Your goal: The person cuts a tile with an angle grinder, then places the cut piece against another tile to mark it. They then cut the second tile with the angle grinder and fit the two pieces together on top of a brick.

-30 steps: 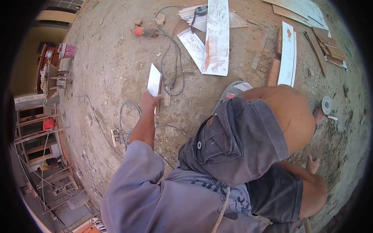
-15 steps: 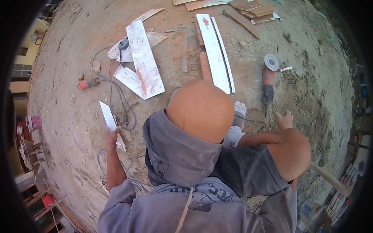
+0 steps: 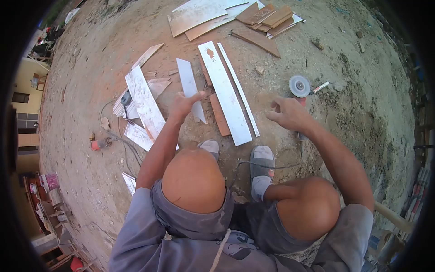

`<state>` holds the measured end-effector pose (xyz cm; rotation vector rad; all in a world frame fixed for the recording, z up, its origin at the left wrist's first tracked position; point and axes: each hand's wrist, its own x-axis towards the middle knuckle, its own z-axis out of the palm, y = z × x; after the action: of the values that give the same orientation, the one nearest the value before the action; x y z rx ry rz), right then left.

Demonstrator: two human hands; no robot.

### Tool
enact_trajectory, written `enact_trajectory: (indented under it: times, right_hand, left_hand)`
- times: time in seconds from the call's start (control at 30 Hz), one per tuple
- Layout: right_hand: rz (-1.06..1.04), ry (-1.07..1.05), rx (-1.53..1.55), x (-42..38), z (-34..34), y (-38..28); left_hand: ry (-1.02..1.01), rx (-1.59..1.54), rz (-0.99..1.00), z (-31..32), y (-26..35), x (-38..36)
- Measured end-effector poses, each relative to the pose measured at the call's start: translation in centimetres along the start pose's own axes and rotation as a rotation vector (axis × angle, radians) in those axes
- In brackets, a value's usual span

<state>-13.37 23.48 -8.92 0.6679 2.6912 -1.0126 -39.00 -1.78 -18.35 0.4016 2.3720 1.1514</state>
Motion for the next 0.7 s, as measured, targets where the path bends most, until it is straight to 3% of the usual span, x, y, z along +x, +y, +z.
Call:
enact_trajectory:
  times: [0.07, 0.17, 0.27, 0.33, 0.37, 0.43, 0.5, 0.57, 0.6, 0.67, 0.7]
  right_hand:
    - [-0.055, -0.052, -0.118, 4.3, -0.5, -2.1]
    - [-0.117, 0.035, -0.197, 12.3, 0.3, -3.4]
    - [-0.037, 0.051, -0.13, 19.2, 3.0, -5.1]
    - [0.078, 0.083, 0.132, 23.0, 5.9, -5.2]
    - [0.079, 0.062, 0.129, 24.4, 7.4, -5.1]
    - [0.043, 0.151, 0.419, 26.3, 9.7, -5.2]
    - [0.052, 0.112, 0.412, 27.0, 9.7, -6.0]
    - [0.079, 0.19, 0.412, 28.5, 10.6, -4.6]
    - [0.035, 0.221, 0.558, 28.9, 11.0, -3.9]
    - [0.085, 0.206, 0.547, 29.7, 11.4, -2.7]
    - [0.129, 0.191, 0.535, 29.9, 11.5, -2.8]
  left_hand:
    - [-0.054, 0.006, 0.001, 2.1, 1.0, 2.4]
    - [-0.041, 0.017, 0.044, 4.6, 2.1, 5.6]
    - [0.032, 0.143, -0.008, 6.1, 1.3, 8.1]
    - [0.02, 0.105, 0.035, 6.3, 1.4, 8.7]
    - [0.02, 0.101, 0.014, 6.4, 1.5, 8.7]
    - [0.008, 0.05, -0.038, 5.8, 3.9, 8.0]
    - [-0.04, 0.099, -0.101, 5.2, 4.9, 7.7]
    - [0.045, 0.176, 0.058, 6.2, 3.0, 8.2]
    - [0.04, 0.173, 0.052, 6.4, 2.6, 8.5]
    - [-0.052, -0.157, -0.02, 6.3, 1.9, 9.1]
    - [-0.051, -0.159, -0.026, 6.4, 1.4, 9.5]
